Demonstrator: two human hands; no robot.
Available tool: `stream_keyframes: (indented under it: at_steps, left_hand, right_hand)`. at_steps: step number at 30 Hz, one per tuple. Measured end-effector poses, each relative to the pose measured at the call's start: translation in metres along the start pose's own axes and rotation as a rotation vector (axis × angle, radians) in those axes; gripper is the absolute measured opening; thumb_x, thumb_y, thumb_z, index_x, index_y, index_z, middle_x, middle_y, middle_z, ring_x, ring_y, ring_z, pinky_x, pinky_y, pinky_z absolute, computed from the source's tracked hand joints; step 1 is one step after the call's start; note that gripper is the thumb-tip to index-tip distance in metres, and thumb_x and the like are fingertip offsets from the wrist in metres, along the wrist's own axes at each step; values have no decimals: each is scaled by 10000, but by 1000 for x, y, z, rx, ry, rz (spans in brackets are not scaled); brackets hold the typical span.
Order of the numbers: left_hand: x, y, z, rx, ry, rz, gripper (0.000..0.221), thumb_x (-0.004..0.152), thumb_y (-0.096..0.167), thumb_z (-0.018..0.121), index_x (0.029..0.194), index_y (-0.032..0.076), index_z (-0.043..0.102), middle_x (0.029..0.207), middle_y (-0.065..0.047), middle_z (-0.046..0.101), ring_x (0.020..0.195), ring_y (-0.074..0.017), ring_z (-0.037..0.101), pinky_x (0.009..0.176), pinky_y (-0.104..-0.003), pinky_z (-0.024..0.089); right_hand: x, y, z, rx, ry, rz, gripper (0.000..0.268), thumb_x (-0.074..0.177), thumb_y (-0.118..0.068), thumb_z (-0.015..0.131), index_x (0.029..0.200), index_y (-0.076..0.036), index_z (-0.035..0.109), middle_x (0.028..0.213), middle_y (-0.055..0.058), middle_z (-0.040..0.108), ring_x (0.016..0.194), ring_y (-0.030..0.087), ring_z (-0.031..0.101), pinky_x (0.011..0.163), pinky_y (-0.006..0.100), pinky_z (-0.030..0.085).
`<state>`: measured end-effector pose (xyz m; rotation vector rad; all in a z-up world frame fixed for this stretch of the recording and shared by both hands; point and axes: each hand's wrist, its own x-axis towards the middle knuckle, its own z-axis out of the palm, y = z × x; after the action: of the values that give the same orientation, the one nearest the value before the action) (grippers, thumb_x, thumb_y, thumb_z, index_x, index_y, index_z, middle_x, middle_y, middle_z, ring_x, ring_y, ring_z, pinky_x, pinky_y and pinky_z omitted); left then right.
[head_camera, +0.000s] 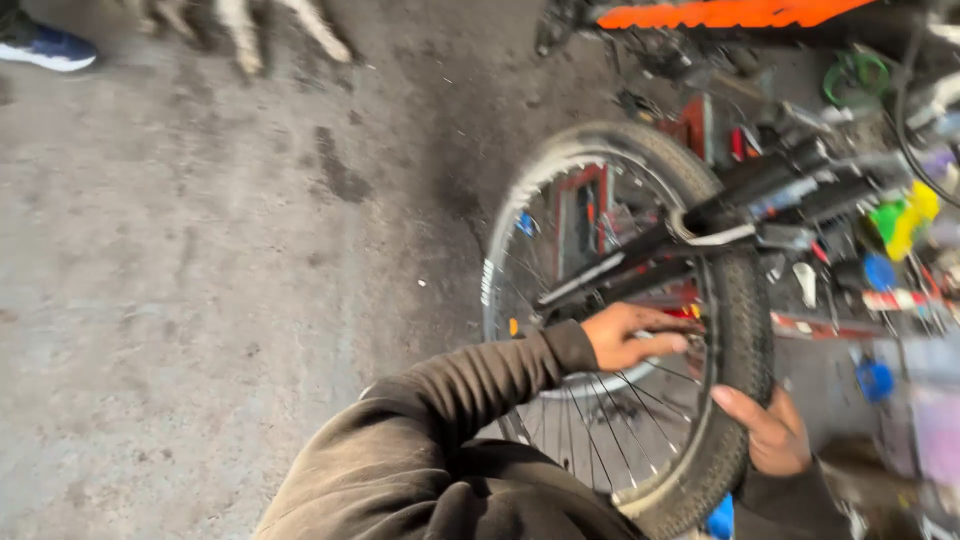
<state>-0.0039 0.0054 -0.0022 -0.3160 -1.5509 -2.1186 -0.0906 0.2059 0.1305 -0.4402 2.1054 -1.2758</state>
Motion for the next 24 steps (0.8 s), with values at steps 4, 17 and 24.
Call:
stream_keyframes:
  at_steps: [4, 17, 24]
  left_hand:
    - [2, -5, -1, 30, -53, 184, 264, 1009, 174, 609, 1184, -13, 673, 1100, -145, 734, 938, -251, 702, 883, -338, 565]
    - [13, -20, 3, -94, 161, 94, 263, 925, 349, 780, 1036, 111, 771, 738, -121, 725, 646, -210, 663, 620, -318, 534]
    - [7, -30, 12, 14, 245, 216, 317, 1021, 350, 664, 1156, 70, 726, 1037, -174, 743, 986, -383, 733, 850, -479, 581]
  right_hand:
    - [6, 23, -16, 41, -22, -30, 406, 862, 14, 601, 1260, 75, 648, 1142, 164, 713, 906, 233, 642, 835, 341, 491]
    - [7, 4, 7, -116, -128, -383, 455, 823, -97, 719, 1246, 64, 673, 1211, 265, 711, 1144, 350, 668, 959, 550, 559]
    - [12, 23, -11, -134, -188, -393, 508, 827, -31, 687, 1293, 150, 599, 1230, 381, 657, 1127, 488, 664, 912, 618, 567]
